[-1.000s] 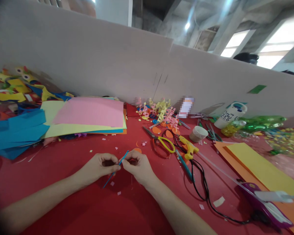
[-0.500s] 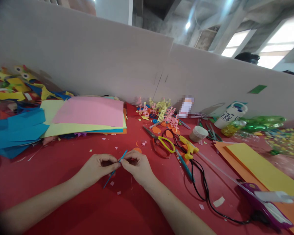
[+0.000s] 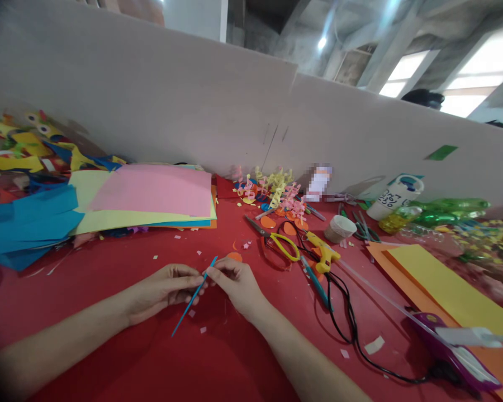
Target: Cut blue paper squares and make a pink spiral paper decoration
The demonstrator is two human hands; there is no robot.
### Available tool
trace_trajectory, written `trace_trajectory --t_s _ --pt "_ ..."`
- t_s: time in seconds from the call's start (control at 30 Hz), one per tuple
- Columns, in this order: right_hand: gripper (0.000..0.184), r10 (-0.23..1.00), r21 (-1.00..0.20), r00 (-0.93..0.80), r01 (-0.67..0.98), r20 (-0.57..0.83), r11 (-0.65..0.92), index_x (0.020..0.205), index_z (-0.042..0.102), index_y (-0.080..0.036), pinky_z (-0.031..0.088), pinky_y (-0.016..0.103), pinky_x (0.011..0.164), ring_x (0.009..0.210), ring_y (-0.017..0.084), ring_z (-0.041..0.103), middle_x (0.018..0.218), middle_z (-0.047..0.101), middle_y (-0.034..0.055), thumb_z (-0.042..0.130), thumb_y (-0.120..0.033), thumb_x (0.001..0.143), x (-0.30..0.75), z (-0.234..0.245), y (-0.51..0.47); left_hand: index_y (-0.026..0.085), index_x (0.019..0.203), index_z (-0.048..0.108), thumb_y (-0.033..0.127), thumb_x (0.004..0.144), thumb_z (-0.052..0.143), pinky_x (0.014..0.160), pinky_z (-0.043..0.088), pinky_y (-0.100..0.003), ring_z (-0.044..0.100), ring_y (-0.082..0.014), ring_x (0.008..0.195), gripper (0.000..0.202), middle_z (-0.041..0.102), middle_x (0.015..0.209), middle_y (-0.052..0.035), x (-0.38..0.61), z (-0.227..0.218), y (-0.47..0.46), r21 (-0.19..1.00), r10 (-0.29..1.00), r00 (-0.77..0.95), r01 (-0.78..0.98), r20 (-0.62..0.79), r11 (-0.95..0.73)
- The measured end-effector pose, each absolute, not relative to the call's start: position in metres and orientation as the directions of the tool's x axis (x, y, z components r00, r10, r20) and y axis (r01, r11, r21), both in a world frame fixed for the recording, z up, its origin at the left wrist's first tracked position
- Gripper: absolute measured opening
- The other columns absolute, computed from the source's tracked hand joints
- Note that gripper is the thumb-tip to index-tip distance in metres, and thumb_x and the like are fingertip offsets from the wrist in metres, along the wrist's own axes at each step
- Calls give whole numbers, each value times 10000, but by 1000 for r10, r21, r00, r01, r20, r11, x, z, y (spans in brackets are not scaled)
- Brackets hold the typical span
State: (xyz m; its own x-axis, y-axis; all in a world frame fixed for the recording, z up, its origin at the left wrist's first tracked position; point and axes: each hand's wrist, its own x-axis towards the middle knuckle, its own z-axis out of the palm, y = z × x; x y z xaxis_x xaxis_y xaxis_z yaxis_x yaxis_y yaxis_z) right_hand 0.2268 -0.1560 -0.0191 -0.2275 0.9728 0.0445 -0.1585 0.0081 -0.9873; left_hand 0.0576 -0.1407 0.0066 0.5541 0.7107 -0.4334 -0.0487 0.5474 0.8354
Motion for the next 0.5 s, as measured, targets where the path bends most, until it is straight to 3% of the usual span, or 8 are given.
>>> trace_trajectory --t_s 0.17,0.5 --pt "262 971 -986 -235 -168 36 -4 661 659 -202 437 270 650 605 126 542 611 588 -9 652 -452 740 227 -17 -156 147 656 721 292 573 785 585 462 -171 608 -78 569 179 691 649 -12 55 5 -137 792 681 571 -84 -459 604" --pt "241 973 -973 -231 -224 -4 -57 686 620 -199 446 275 680 625 122 555 657 606 -21 728 -414 666 227 -21 -156 141 699 712 247 575 796 639 451 -199 606 -84 619 183 678 675 0 56 3 -137 813 689 575 -68 -441 578"
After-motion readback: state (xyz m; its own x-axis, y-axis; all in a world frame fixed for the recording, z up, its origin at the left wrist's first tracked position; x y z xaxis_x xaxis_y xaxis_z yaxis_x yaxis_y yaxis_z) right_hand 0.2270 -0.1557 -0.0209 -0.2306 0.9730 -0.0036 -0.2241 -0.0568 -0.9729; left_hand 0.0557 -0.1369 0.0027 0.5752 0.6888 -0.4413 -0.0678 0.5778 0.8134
